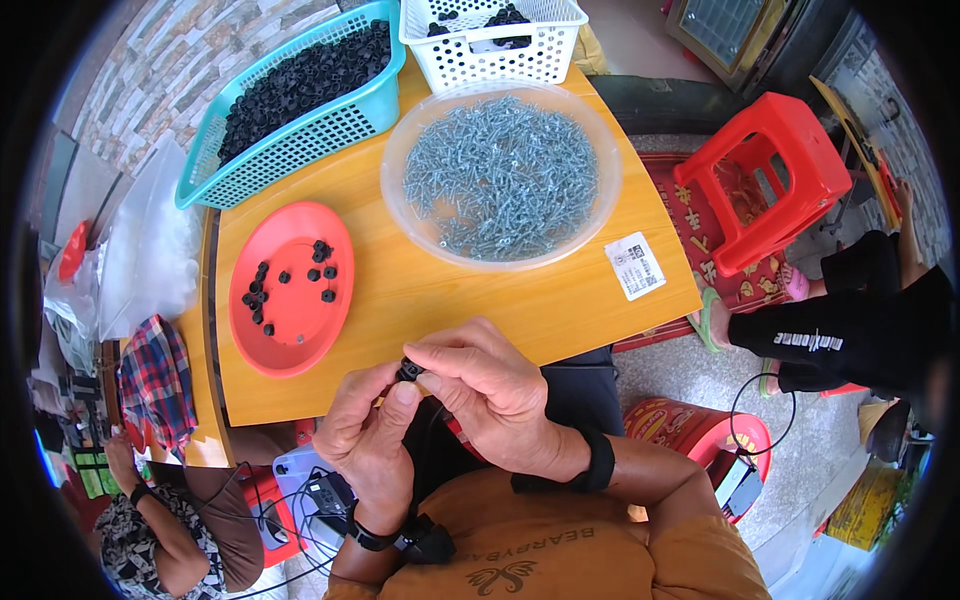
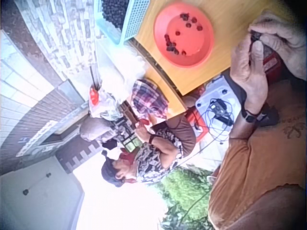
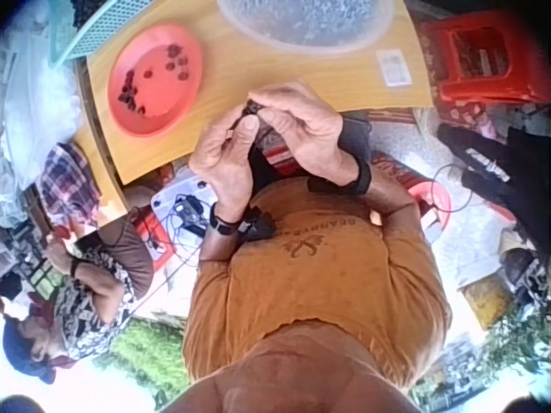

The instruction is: Assembling small black plastic components by hand-inserting a small metal pin or screw into the plastic housing.

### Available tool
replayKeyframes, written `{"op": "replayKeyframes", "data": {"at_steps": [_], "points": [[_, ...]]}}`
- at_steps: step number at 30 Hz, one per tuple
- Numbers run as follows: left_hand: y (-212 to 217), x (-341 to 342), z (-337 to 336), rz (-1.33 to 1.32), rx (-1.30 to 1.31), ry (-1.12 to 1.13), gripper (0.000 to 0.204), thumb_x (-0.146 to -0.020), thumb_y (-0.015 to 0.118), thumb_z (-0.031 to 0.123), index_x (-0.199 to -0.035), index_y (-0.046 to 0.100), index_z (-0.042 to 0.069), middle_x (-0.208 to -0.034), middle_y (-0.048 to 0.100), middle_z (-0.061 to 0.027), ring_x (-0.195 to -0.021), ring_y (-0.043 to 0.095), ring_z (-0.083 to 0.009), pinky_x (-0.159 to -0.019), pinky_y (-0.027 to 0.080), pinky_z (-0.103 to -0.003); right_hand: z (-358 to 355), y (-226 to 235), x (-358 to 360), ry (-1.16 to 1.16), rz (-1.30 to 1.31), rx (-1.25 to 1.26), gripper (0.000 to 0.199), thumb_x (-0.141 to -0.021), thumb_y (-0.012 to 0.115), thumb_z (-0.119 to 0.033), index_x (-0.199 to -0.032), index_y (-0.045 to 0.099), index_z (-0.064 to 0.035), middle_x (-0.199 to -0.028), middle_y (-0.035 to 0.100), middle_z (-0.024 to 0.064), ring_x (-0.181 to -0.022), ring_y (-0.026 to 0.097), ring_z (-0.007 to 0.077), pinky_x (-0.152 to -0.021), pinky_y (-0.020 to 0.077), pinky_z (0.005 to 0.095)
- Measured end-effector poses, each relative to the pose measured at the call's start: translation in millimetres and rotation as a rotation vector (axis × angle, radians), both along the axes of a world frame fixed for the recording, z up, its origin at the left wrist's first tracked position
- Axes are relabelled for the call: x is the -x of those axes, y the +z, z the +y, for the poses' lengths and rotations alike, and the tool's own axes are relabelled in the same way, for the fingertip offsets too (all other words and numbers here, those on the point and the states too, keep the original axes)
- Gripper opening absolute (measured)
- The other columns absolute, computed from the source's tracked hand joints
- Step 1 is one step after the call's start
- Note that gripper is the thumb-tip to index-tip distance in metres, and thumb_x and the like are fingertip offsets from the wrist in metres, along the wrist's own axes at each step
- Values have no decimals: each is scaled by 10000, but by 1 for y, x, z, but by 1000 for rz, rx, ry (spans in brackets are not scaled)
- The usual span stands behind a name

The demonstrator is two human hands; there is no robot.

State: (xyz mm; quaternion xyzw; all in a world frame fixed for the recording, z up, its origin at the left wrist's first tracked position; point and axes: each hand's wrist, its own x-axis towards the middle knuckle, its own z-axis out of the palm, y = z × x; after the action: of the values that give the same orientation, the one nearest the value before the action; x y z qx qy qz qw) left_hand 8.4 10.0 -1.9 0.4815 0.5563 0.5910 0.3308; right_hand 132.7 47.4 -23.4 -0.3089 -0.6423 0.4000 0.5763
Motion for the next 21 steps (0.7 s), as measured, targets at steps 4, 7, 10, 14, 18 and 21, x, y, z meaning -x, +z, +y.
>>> {"op": "replayKeyframes", "data": {"at_steps": [4, 7, 10, 14, 18, 21], "points": [[1, -3, 2, 51, -44, 22, 224, -773, 683, 7, -992, 657, -34, -866, 626, -57, -762, 543, -111, -708, 434, -227, -2, 0, -1, 5, 10, 28, 241, -828, 623, 0, -1069, 621, 6, -971, 604, 94, -805, 554, 157, -698, 450, 254], [0, 0, 2, 80, -41, 23, 222, -784, 670, 7, -1002, 658, -31, -872, 626, -59, -766, 545, -114, -712, 435, -226, -3, 0, -1, 46, 49, 138, 260, -823, 627, 6, -1083, 616, 1, -978, 589, 85, -800, 546, 133, -691, 443, 237], [-1, 3, 1, 93, -42, -2, 222, -801, 663, 12, -1017, 651, -34, -900, 625, -79, -792, 568, -129, -731, 450, -239, -3, -1, -1, 67, 81, 161, 273, -822, 625, 14, -1093, 611, -1, -975, 583, 79, -790, 537, 115, -686, 440, 226], [-3, 5, 1, 10, -30, -22, 207, -824, 648, 11, -1025, 643, -40, -910, 628, -92, -791, 589, -128, -725, 470, -239, -4, 1, 0, 84, 76, 168, 275, -821, 622, 23, -1095, 610, 3, -962, 582, 81, -788, 546, 115, -688, 450, 231], [-4, 5, 2, -101, -18, -36, 191, -814, 632, -18, -1002, 642, -45, -888, 634, -89, -684, 591, -117, -628, 497, -216, -4, -2, 2, 118, 109, 194, 270, -831, 601, 43, -1098, 606, 11, -947, 582, 71, -820, 567, 115, -699, 470, 227], [0, 1, 2, -301, 5, -4, 191, -810, 637, -14, -997, 632, -50, -876, 642, -99, -693, 598, -118, -617, 514, -223, -6, -2, 5, 200, 331, 337, 255, -844, 587, 44, -1096, 606, 14, -979, 591, 66, -830, 581, 108, -708, 484, 215]]}}
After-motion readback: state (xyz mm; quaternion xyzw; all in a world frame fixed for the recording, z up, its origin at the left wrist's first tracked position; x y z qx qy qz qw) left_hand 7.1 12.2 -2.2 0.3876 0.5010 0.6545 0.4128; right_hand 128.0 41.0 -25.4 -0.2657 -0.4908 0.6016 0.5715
